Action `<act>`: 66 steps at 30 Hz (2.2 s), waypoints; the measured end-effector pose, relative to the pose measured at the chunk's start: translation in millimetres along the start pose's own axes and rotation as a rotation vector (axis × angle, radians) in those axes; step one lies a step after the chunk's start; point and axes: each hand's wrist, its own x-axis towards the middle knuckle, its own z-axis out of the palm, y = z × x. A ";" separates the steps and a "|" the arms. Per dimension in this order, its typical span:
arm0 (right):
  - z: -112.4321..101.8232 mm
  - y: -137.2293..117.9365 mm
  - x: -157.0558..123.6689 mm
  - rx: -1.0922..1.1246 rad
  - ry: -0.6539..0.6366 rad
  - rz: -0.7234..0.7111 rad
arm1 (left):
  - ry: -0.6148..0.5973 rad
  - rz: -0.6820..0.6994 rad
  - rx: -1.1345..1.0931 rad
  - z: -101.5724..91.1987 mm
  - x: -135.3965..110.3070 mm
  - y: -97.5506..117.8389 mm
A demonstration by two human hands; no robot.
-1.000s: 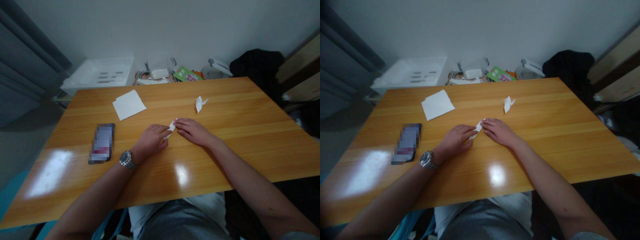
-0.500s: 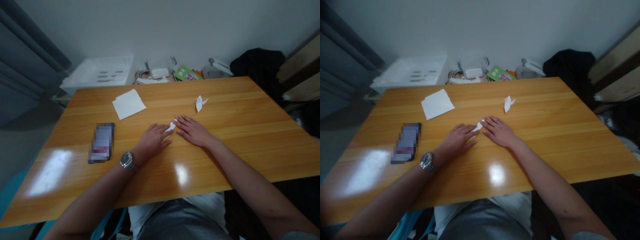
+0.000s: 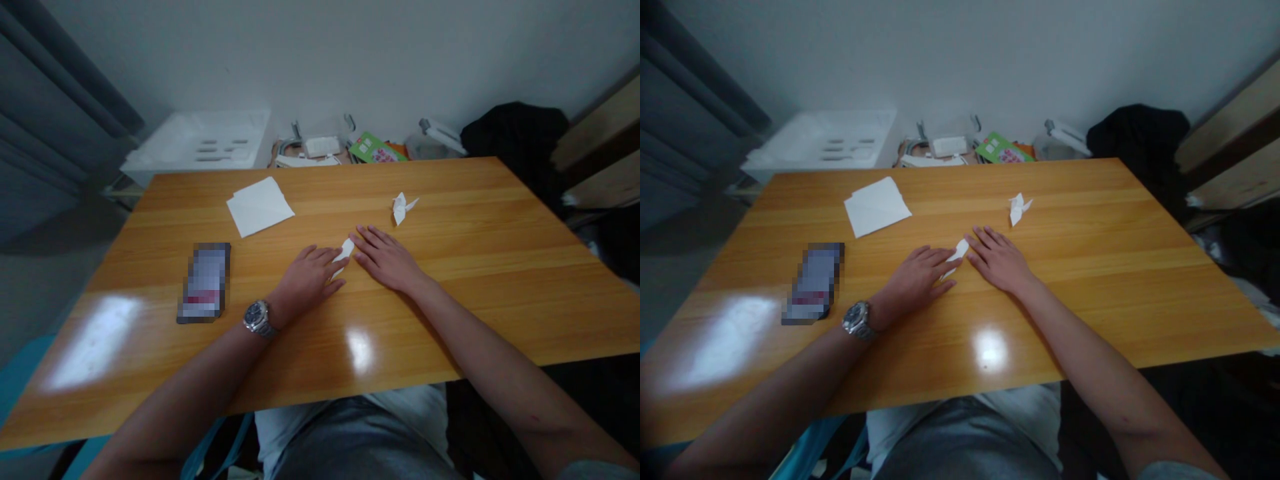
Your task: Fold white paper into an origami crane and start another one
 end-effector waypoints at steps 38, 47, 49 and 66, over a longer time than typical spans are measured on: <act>-7.6 -6.1 5.2 0.068 0.167 -0.342 | 0.066 -0.043 -0.007 -0.3 6.4 -13.5; -6.8 -8.0 4.9 0.277 0.207 -0.234 | 0.131 -0.074 -0.168 -0.7 4.4 -16.2; -9.2 -9.9 4.4 0.364 0.218 -0.168 | 0.175 -0.083 -0.223 0.1 3.7 -17.5; -9.9 -27.3 -0.9 1.002 0.084 0.227 | 0.375 -0.300 -0.652 5.7 2.9 -15.9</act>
